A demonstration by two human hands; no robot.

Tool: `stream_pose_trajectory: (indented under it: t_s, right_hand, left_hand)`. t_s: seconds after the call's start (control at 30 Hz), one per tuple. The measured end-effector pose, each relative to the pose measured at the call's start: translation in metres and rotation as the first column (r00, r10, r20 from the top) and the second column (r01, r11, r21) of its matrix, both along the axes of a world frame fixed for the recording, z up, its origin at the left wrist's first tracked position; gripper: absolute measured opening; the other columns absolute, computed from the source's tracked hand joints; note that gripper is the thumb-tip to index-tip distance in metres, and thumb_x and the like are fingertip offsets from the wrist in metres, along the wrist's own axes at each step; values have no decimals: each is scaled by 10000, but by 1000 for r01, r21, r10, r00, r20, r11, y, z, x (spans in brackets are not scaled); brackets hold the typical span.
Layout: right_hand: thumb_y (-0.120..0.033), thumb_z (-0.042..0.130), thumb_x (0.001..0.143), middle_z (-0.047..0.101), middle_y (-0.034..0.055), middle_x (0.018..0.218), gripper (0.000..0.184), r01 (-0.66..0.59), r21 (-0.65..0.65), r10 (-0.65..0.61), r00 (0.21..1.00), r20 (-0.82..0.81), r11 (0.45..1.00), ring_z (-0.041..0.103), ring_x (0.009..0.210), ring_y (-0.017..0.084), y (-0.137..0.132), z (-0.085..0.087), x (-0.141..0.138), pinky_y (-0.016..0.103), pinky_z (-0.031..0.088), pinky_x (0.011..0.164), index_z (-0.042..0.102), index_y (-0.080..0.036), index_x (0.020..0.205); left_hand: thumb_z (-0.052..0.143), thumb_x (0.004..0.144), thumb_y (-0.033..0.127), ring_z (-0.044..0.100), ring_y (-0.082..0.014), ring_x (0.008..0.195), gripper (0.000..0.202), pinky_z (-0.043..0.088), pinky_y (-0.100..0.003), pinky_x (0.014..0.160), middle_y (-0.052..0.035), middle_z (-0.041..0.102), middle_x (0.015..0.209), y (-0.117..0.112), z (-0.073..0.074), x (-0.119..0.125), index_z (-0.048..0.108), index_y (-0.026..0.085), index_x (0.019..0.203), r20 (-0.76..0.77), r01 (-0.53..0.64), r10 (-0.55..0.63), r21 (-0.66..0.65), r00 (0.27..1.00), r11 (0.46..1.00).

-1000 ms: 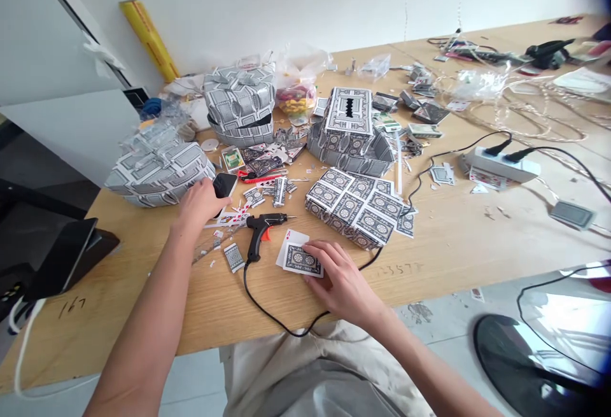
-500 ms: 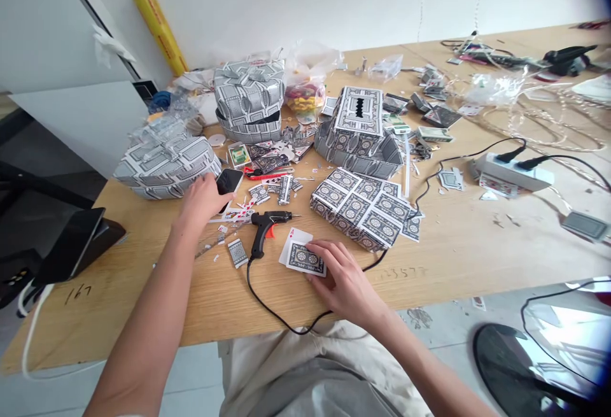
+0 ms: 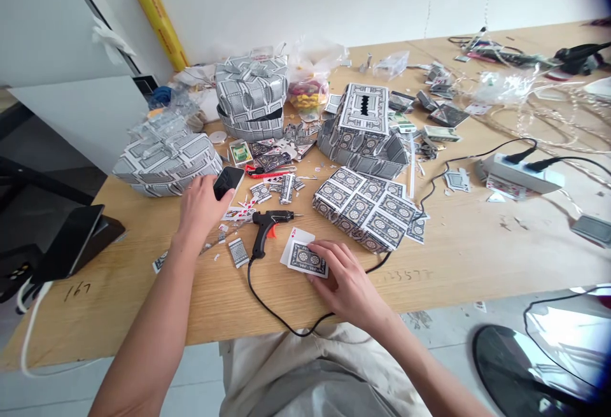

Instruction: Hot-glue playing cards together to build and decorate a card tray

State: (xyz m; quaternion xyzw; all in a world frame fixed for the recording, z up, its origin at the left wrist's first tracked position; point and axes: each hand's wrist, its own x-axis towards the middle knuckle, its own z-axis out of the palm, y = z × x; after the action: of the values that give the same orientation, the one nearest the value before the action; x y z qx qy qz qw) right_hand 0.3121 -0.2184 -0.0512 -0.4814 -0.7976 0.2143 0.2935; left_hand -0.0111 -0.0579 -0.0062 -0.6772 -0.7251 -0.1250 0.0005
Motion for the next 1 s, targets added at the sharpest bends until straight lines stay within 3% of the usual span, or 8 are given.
stream_pose_trajectory:
  t_s: [0.17, 0.3, 0.47, 0.53, 0.6, 0.7, 0.83, 1.0]
  right_hand:
    - [-207, 643, 1009, 677, 158, 1398, 463, 5, 6, -5, 1000, -8, 1000, 651, 1274, 347, 1, 0, 0, 604, 589, 1060, 529, -256, 1455]
    - [-218, 636, 1021, 667, 161, 1415, 462, -2, -2, 2, 1000, 2, 1000, 640, 1286, 341, 0, -1, 0, 596, 582, 1074, 512, -251, 1465]
    - [-215, 642, 1016, 668, 161, 1431, 480, -5, -10, 5, 1000, 2, 1000, 632, 1317, 342, 0, 0, 1, 593, 570, 1101, 502, -239, 1474]
    - [-212, 647, 1010, 675, 159, 1425, 486, -2, -10, 2, 1000, 1, 1000, 634, 1316, 341, 0, 0, 1, 593, 568, 1102, 501, -237, 1473]
    - [-209, 653, 1006, 681, 160, 1419, 489, 1, -11, -1, 1000, 1, 1000, 635, 1311, 340, 1, 0, 1, 591, 567, 1102, 501, -230, 1470]
    - [-220, 656, 1008, 685, 161, 1413, 484, 7, -10, -7, 1000, -3, 1000, 645, 1291, 335, 1, 0, 1, 578, 572, 1092, 508, -228, 1469]
    - [-224, 671, 1002, 694, 158, 1407, 480, 11, 2, -11, 1000, -18, 1000, 661, 1272, 329, 0, 0, 1, 563, 575, 1086, 527, -228, 1460]
    - [-238, 667, 1012, 689, 162, 1422, 498, 5, -1, -5, 999, -37, 1000, 657, 1288, 336, 1, -2, 3, 579, 569, 1086, 504, -232, 1483]
  left_hand:
    - [617, 952, 506, 638, -427, 1304, 616, 507, -519, 1110, -237, 674, 1405, 5, -7, 1, 599, 125, 1436, -21, -7, 5, -93, 1000, 996]
    - [579, 978, 474, 645, -390, 1290, 504, 503, -489, 1115, -205, 695, 1371, 1, -6, 3, 653, 149, 1355, -4, 11, -11, -21, 1000, 1000]
    - [478, 1025, 393, 731, -300, 1016, 302, 527, -394, 921, -113, 788, 1061, -10, 15, 11, 723, 220, 991, 19, 74, -74, 5, 997, 997]
    - [474, 1017, 379, 736, -295, 927, 292, 502, -387, 824, -90, 795, 958, -21, 27, 15, 696, 241, 886, 7, 127, -126, -87, 992, 988]
    - [491, 1005, 381, 739, -295, 894, 272, 477, -379, 757, -69, 799, 931, -36, 36, 16, 678, 261, 849, 28, 207, -206, -253, 978, 945]
    - [603, 961, 413, 755, -298, 952, 169, 501, -374, 762, -53, 810, 1042, -66, 36, 12, 708, 281, 967, 111, 254, -228, -419, 967, 872]
    - [675, 934, 465, 742, -348, 1126, 404, 555, -454, 905, -102, 695, 1421, -102, 18, 4, 666, 273, 1290, 76, 226, -213, -398, 974, 889]
    - [704, 932, 447, 659, -360, 1335, 523, 545, -505, 1086, -97, 621, 1463, -127, -3, 2, 616, 270, 1417, 113, 212, -185, -318, 976, 924]
